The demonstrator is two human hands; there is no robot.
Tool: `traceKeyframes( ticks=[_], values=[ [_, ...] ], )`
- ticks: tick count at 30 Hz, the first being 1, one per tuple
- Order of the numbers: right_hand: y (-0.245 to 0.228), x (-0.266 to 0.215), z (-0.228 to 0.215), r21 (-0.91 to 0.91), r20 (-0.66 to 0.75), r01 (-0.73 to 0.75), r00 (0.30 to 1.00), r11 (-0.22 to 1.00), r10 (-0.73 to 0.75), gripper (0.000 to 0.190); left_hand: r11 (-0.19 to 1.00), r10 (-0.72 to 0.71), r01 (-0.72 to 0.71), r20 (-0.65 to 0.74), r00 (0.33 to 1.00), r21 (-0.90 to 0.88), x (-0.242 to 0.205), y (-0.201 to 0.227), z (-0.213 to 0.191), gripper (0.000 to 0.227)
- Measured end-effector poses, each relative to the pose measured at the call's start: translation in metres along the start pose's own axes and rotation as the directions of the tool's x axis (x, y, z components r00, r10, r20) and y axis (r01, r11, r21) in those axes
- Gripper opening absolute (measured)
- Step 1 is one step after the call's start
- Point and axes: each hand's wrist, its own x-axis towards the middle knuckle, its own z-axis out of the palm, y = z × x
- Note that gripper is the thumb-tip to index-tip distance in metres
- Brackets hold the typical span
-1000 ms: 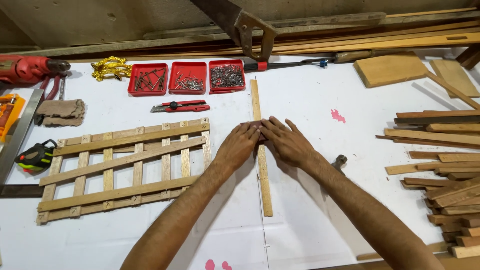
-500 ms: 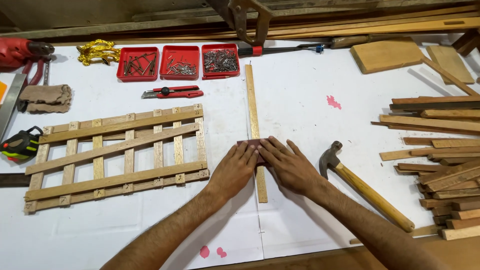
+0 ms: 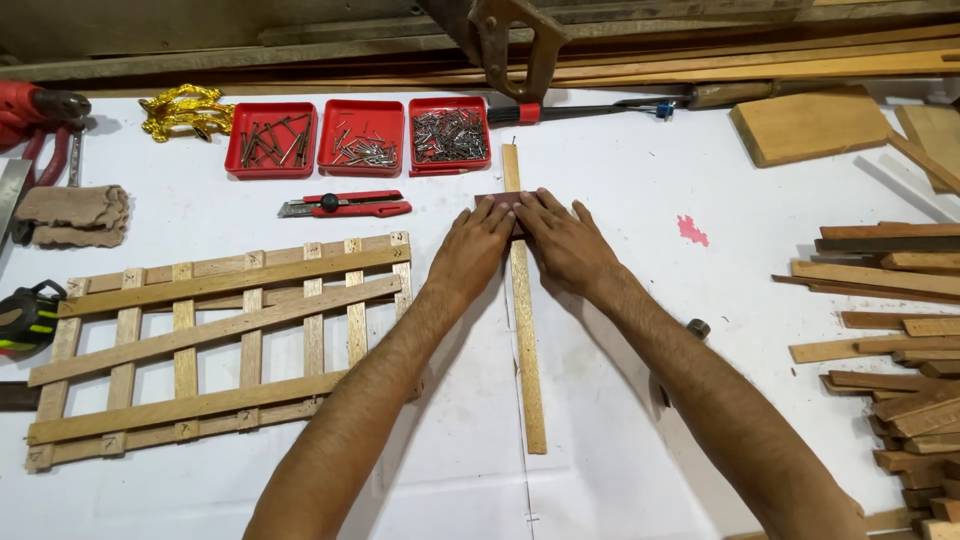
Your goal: Assembling, measuring, and sanding a small wooden ladder-like structure at a workbench.
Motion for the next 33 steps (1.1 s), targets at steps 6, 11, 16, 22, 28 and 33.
traceKeyframes(
  ticks=[6,11,16,22,28,33],
  values=[
    [0.001,-0.005,-0.006,-0.066,0.023,0.001,1.000,0.998,0.001,0.052,0.997,0.018,-0.021,0.040,0.999,0.069,0.000,0.004,-0.010,0.042],
    [-0.008,-0.052,-0.001,-0.119,0.017,0.068,0.998,0.991,-0.066,0.059,0.982,0.111,-0.116,0.041,0.993,0.150,-0.036,0.032,-0.023,0.044],
    [-0.043,-0.120,-0.008,-0.112,0.073,0.097,0.993,0.989,-0.089,0.056,0.973,0.175,-0.190,0.119,0.977,0.129,-0.095,0.076,-0.047,0.045],
    [-0.066,-0.161,-0.006,-0.045,0.133,0.115,0.985,0.992,-0.109,0.058,0.958,0.223,-0.252,0.200,0.954,0.138,-0.136,0.097,-0.061,0.049],
    [-0.052,-0.115,-0.014,-0.034,0.159,0.057,0.986,0.998,-0.051,0.056,0.981,0.161,-0.177,0.182,0.970,0.074,-0.098,0.065,-0.039,0.048],
    [-0.022,-0.050,-0.010,-0.013,0.124,-0.009,0.992,1.000,0.011,0.052,0.995,0.089,-0.096,0.142,0.986,0.040,-0.039,0.025,-0.028,0.046]
  ],
)
